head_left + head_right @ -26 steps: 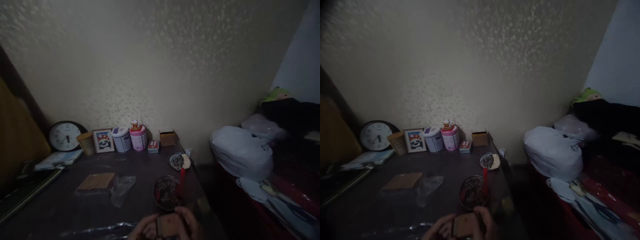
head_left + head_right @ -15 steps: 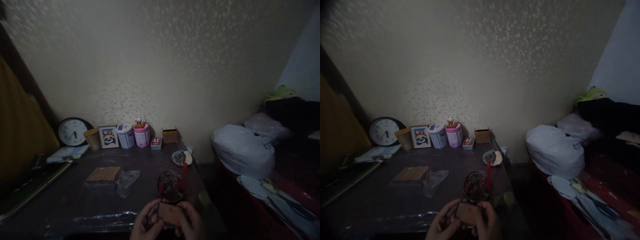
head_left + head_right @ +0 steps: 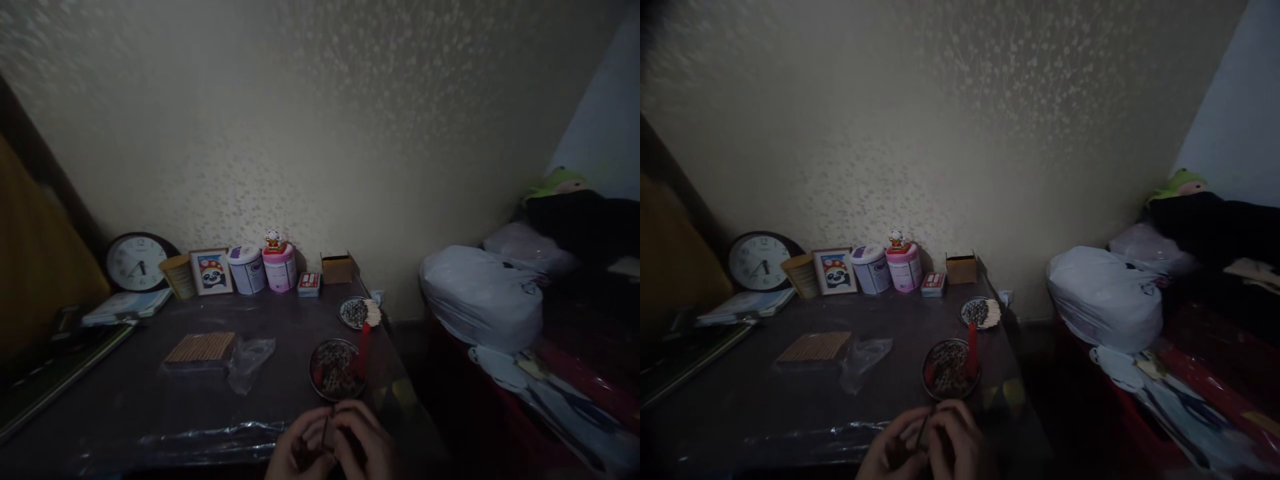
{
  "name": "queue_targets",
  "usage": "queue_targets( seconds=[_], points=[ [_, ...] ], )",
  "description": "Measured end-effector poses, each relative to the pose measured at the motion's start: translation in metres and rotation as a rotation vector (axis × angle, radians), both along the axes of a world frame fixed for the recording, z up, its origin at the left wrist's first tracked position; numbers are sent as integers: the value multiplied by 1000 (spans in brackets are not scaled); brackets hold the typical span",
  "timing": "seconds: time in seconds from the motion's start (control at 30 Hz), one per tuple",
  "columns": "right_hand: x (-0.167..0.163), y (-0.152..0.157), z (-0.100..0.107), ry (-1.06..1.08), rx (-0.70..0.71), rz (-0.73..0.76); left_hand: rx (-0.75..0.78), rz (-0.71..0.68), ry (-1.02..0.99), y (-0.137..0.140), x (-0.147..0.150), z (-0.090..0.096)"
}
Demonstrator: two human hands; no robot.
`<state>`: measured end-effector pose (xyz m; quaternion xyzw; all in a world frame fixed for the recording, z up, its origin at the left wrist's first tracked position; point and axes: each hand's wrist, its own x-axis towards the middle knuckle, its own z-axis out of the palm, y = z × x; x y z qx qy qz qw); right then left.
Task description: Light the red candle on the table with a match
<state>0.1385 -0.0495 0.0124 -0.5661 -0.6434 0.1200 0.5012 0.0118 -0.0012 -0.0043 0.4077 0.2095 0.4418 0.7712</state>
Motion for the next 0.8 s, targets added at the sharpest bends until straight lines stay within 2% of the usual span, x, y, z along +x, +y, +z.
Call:
queue_targets(
  seconds=[0.2,0.4,0.47,0.63,0.8],
  points=[
    [0,-1,-7,-97,38,-89,37,-57,-22,4,-3,-5],
    [1,-1,-5,-110,26,-71,101,-57,1,5,-3,-6],
    [0,-2,-5,-107,16,-71,117,-30,32,3,-2,-4],
    [1,-1,-7,-53,-53,-55,129,167,203,-2,-3,-3],
    [5,1,-8,-8,-118,-33,172,158,248,0,-2,-12]
  ],
)
